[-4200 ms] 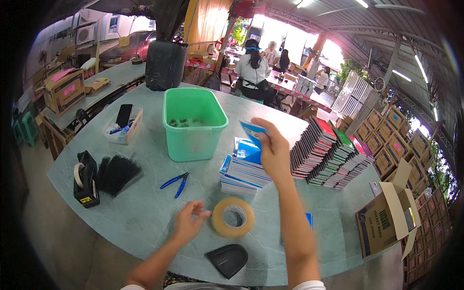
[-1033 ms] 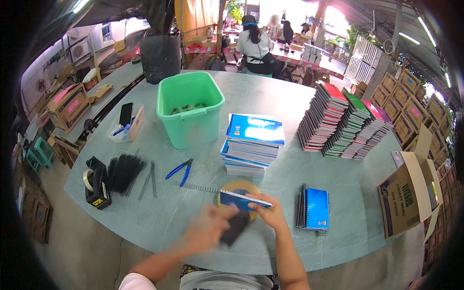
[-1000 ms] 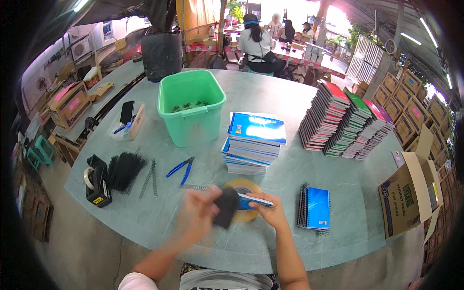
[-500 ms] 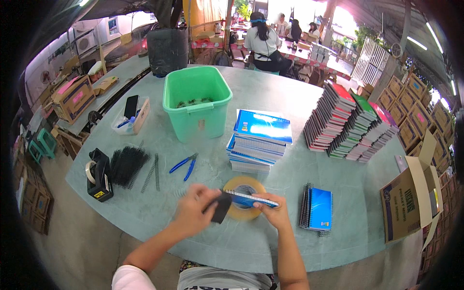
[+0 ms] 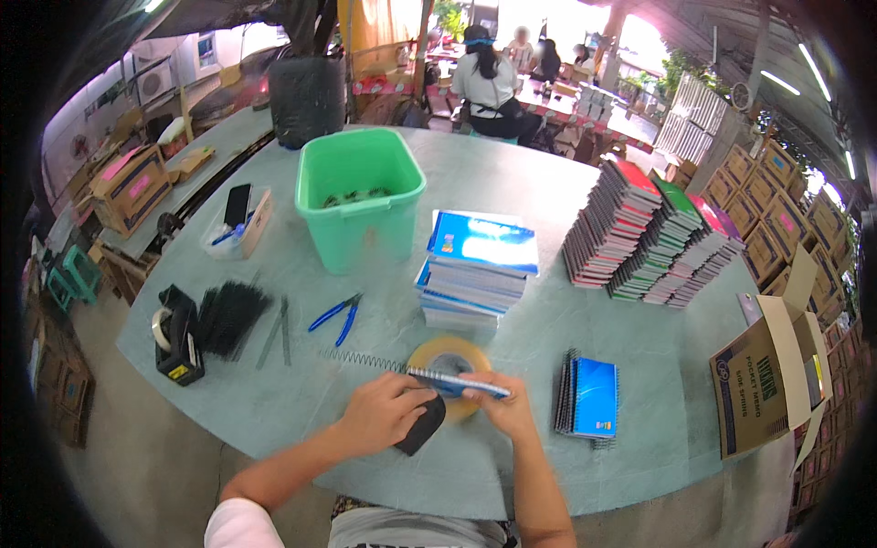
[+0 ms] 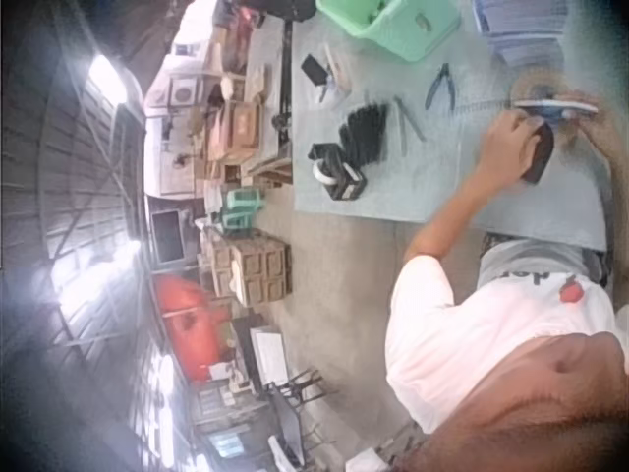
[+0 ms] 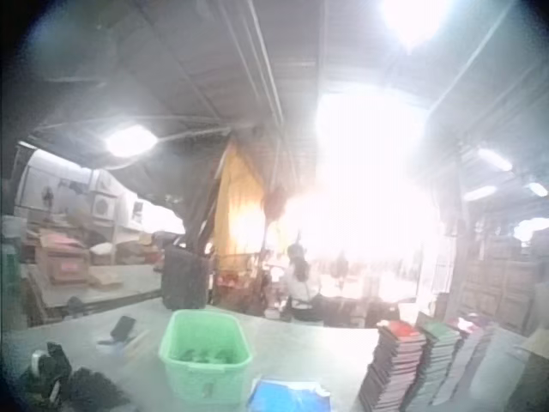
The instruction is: The person inserts plastic spiral bindings into the pre-punched holes of notebooks by hand, occasionally using a small black tool to help seat the binding.
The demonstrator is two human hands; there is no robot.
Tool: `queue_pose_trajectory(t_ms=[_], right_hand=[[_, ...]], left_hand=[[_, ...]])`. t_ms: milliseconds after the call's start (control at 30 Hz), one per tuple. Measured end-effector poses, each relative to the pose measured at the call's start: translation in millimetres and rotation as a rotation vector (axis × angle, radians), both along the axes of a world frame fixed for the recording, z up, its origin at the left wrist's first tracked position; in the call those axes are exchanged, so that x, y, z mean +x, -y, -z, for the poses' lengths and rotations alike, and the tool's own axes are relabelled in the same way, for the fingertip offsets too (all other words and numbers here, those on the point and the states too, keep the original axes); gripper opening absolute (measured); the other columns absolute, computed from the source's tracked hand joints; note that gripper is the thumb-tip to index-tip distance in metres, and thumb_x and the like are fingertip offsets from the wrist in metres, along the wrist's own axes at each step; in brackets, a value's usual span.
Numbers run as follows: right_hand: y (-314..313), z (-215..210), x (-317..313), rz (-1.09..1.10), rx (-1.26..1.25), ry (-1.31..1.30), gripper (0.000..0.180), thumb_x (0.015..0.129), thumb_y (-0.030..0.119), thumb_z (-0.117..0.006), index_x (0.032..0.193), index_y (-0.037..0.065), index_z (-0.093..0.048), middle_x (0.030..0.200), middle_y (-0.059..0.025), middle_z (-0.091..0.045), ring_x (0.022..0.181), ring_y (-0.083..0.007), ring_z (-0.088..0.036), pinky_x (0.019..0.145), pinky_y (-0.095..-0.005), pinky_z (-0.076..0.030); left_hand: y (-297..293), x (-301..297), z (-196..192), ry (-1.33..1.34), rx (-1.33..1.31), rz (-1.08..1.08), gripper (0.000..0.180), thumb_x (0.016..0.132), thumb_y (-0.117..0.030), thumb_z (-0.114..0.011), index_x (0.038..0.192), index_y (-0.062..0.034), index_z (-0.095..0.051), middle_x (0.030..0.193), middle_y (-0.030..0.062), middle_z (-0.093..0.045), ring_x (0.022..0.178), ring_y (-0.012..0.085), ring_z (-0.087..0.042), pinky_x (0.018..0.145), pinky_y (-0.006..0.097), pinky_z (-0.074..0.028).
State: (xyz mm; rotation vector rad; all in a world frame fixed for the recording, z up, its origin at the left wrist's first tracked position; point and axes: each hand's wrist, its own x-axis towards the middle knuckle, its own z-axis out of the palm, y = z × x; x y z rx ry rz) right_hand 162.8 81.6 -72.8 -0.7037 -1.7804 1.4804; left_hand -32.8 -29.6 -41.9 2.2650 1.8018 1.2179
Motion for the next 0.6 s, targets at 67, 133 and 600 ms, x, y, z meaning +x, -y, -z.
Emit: queue_pose_trajectory(t_ms=[67, 133, 600], right_hand=[[-1, 2, 3, 0.015, 0.007, -0.004, 0.021, 0.077, 0.008, -0.070, 0.098, 0.004, -0.069, 0.091, -0.0046, -0.068, 0.081, -0.0105, -0.059, 0.072, -0.0234, -0.047], [-1, -1, 3, 0.003, -0.040, -0.011, 0.022, 0.078, 0.009, -0.070, 0.099, 0.004, -0.068, 0.091, -0.0047, -0.068, 0.081, -0.0110, -0.059, 0.073, -0.0239, -0.047], [-4, 4, 3, 0.004, 0.063, -0.024, 0.025, 0.081, 0.007, -0.066, 0.105, 0.006, -0.066, 0.095, -0.0050, -0.067, 0.083, -0.0100, -0.059, 0.076, -0.0246, -0.047]], left_hand=[[-2, 8, -26, 0.143, 0.174, -0.176, 0.027, 0.071, -0.004, -0.067, 0.096, -0.0108, -0.064, 0.090, 0.0090, -0.059, 0.084, 0.0266, -0.057, 0.071, 0.036, -0.048], [-6, 6, -38, 0.144, 0.195, -0.215, 0.029, 0.070, -0.003, -0.068, 0.097, -0.0117, -0.064, 0.090, 0.0081, -0.058, 0.083, 0.0260, -0.058, 0.069, 0.036, -0.048], [-15, 22, -30, 0.230, 0.101, -0.098, 0.030, 0.068, -0.004, -0.069, 0.096, -0.0129, -0.065, 0.089, 0.0092, -0.058, 0.082, 0.0252, -0.059, 0.070, 0.035, -0.049]])
